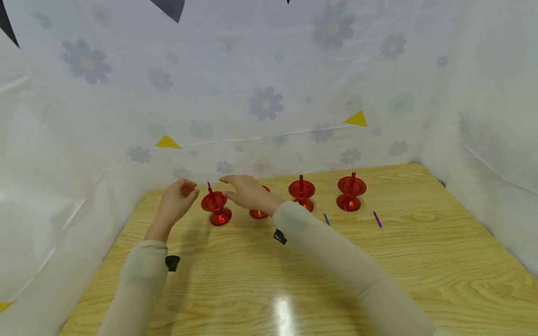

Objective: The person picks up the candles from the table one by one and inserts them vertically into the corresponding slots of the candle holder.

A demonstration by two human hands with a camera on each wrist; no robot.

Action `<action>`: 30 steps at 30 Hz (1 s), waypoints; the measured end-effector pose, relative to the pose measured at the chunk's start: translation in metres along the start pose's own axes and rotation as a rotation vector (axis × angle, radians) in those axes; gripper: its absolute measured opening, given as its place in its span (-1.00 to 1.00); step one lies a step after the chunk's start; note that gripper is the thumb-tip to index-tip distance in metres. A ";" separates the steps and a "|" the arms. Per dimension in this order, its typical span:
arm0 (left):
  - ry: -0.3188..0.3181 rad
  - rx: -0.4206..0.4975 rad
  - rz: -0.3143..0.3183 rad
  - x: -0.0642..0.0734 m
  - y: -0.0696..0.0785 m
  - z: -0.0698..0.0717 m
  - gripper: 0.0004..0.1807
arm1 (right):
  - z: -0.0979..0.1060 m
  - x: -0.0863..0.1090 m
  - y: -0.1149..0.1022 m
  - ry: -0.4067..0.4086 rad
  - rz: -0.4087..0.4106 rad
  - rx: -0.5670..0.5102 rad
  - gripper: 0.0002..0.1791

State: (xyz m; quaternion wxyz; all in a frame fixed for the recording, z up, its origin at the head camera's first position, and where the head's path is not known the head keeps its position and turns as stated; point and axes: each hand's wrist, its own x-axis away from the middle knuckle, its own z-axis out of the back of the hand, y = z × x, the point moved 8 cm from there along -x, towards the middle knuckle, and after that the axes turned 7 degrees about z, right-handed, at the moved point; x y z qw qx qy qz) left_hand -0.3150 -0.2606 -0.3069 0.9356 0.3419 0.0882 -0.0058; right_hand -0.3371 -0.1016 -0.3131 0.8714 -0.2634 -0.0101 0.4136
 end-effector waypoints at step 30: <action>-0.028 0.290 -0.202 0.009 0.062 -0.061 -0.50 | 0.047 0.110 0.039 0.393 0.065 -0.220 -0.47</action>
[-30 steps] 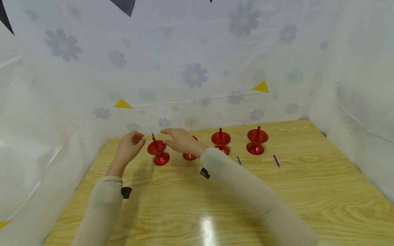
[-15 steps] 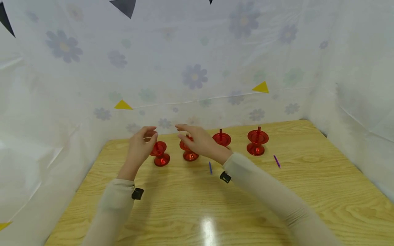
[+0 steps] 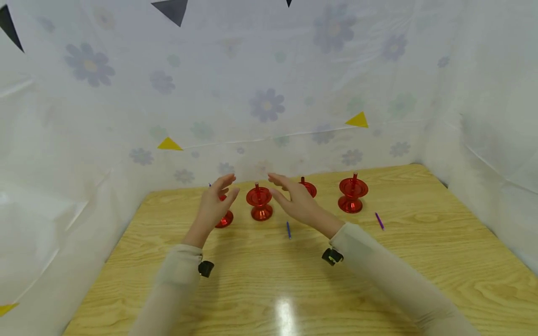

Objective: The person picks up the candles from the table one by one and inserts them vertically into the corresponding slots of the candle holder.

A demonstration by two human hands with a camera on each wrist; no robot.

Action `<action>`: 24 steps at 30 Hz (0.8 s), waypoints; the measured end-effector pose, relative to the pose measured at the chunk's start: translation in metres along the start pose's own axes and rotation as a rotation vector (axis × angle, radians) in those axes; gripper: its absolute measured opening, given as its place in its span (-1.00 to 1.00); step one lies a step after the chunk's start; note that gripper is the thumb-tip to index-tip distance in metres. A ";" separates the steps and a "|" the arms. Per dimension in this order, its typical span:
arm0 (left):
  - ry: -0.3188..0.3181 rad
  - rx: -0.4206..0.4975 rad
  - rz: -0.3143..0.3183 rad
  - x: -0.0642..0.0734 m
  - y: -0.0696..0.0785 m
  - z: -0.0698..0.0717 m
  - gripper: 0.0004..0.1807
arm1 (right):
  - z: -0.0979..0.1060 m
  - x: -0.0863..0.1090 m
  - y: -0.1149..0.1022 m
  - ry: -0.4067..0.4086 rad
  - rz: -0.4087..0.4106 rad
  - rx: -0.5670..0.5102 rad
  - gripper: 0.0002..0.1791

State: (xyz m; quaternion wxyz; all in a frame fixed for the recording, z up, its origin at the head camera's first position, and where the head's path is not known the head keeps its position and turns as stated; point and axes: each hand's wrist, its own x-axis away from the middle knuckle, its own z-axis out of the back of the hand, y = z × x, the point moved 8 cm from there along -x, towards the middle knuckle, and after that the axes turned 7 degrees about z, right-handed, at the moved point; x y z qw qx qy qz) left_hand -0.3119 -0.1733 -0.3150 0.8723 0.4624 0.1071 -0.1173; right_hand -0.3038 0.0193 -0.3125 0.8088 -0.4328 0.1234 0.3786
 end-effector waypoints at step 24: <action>-0.221 -0.062 0.245 -0.022 -0.054 -0.070 -0.22 | -0.026 0.044 0.044 -0.135 -0.157 -0.009 -0.37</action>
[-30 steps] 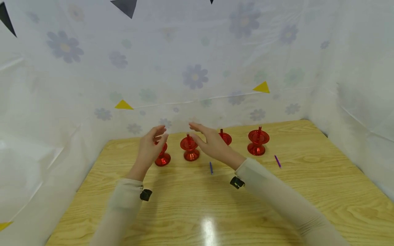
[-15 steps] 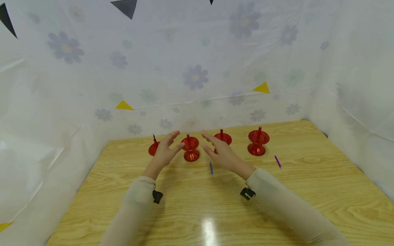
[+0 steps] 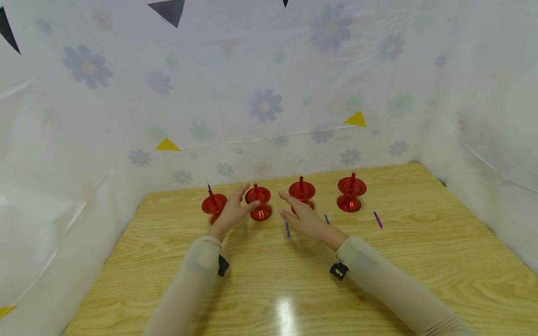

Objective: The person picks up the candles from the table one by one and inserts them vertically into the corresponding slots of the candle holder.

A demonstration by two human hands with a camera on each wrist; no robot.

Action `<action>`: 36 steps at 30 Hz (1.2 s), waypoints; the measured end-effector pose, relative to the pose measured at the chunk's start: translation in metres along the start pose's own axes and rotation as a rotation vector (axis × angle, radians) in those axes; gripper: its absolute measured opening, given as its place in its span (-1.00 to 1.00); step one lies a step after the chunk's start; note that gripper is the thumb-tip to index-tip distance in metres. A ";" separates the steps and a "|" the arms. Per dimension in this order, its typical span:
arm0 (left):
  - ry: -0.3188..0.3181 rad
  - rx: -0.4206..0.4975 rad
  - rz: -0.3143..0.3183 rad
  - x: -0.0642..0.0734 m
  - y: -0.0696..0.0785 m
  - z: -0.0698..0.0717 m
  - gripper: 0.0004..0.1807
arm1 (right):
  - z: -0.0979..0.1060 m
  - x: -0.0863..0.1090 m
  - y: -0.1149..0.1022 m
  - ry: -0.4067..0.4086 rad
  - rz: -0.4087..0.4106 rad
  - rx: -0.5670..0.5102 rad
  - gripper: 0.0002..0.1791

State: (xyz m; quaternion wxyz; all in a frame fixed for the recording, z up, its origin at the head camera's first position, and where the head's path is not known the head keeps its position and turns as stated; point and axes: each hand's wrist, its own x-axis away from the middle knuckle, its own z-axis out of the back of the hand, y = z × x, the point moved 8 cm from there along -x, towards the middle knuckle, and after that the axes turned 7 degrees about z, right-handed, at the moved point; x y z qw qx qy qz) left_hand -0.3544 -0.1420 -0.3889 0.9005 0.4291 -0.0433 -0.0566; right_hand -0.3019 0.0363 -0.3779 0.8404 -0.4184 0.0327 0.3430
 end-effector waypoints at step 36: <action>-0.045 -0.035 0.040 -0.008 -0.008 -0.012 -0.23 | -0.037 0.012 0.033 -0.208 -0.168 0.205 -0.31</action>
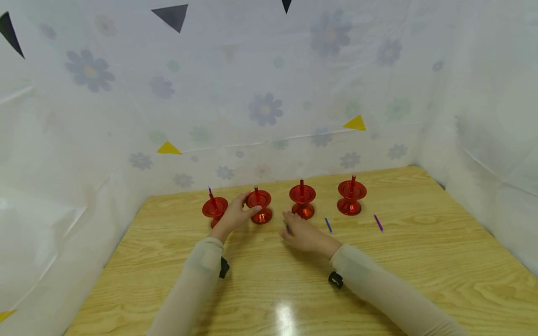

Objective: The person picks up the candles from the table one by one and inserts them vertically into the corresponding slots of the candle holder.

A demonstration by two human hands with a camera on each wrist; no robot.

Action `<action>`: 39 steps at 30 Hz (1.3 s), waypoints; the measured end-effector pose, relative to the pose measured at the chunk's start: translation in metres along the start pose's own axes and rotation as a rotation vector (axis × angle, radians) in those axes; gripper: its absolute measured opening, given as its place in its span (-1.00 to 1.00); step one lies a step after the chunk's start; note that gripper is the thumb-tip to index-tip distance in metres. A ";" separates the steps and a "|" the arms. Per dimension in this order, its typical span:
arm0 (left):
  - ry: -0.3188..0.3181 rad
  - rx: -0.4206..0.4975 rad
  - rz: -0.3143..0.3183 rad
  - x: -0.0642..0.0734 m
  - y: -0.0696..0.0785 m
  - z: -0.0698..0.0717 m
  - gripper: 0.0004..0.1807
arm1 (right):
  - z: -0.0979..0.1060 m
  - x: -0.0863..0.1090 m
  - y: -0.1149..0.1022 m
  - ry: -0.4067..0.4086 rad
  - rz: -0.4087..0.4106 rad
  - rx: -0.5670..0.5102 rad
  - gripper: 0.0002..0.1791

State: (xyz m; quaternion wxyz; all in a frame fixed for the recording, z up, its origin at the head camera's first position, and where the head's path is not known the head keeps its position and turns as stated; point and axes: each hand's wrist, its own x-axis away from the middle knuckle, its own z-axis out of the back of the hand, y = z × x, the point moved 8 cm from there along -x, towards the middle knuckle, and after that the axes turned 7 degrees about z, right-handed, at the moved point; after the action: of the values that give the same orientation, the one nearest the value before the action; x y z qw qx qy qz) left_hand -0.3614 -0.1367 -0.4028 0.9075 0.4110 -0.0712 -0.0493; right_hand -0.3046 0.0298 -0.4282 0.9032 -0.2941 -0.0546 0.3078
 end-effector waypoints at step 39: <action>0.002 -0.016 -0.022 0.002 0.003 -0.001 -0.26 | -0.004 -0.004 -0.006 -0.010 -0.010 0.349 -0.86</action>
State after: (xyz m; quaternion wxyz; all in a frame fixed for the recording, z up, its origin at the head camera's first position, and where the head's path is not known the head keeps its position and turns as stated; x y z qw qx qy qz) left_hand -0.3596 -0.1343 -0.4006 0.9103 0.4045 -0.0655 -0.0593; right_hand -0.3031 0.0219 -0.4281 0.9417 -0.1309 -0.0062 0.3098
